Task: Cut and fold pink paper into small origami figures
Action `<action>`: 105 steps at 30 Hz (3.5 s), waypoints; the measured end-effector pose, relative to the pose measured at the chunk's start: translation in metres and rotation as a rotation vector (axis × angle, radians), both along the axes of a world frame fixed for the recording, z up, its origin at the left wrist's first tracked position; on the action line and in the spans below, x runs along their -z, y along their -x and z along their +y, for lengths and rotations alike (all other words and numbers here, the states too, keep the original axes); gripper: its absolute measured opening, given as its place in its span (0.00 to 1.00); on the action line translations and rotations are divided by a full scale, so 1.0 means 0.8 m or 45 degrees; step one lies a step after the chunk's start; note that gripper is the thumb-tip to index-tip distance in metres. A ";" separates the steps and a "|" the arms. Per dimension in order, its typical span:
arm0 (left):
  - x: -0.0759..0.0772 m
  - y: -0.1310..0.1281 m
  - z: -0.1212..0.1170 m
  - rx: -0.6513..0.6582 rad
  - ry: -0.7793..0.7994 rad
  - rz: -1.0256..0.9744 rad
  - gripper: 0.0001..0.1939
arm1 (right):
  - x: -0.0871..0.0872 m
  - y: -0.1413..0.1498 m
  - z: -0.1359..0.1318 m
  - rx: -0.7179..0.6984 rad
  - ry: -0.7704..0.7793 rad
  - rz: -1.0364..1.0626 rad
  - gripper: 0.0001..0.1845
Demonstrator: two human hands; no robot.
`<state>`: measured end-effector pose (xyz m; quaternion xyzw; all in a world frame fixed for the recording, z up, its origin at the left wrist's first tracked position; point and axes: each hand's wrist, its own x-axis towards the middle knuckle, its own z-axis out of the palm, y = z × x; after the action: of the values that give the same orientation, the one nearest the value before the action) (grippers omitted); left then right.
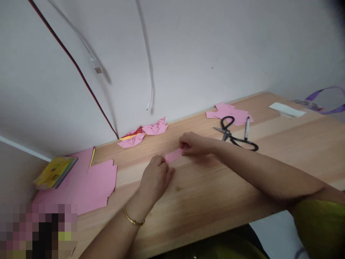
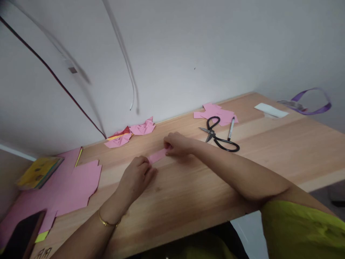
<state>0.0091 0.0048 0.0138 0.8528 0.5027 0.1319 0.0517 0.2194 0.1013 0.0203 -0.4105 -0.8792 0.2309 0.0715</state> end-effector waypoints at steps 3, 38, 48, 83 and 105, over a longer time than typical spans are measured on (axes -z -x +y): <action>0.003 0.007 0.007 -0.061 -0.175 -0.091 0.10 | -0.001 -0.001 0.002 -0.008 0.029 0.038 0.10; 0.018 -0.002 0.026 -0.377 0.953 -2.001 0.09 | 0.010 0.035 -0.026 0.044 0.401 0.646 0.19; 0.021 0.002 0.030 -0.445 0.950 -2.142 0.09 | 0.014 0.039 -0.035 0.010 0.385 0.853 0.15; 0.016 0.005 0.026 -0.321 0.314 -1.355 0.06 | 0.014 0.040 -0.041 -0.119 -0.324 0.693 0.10; 0.003 -0.005 0.019 -0.265 0.515 -1.460 0.06 | 0.014 0.044 -0.046 -0.011 -0.245 0.757 0.01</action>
<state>0.0135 0.0200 0.0118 0.5659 0.4906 0.4758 0.4612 0.1840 0.0642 0.0090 -0.3125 -0.8394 0.2568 0.3629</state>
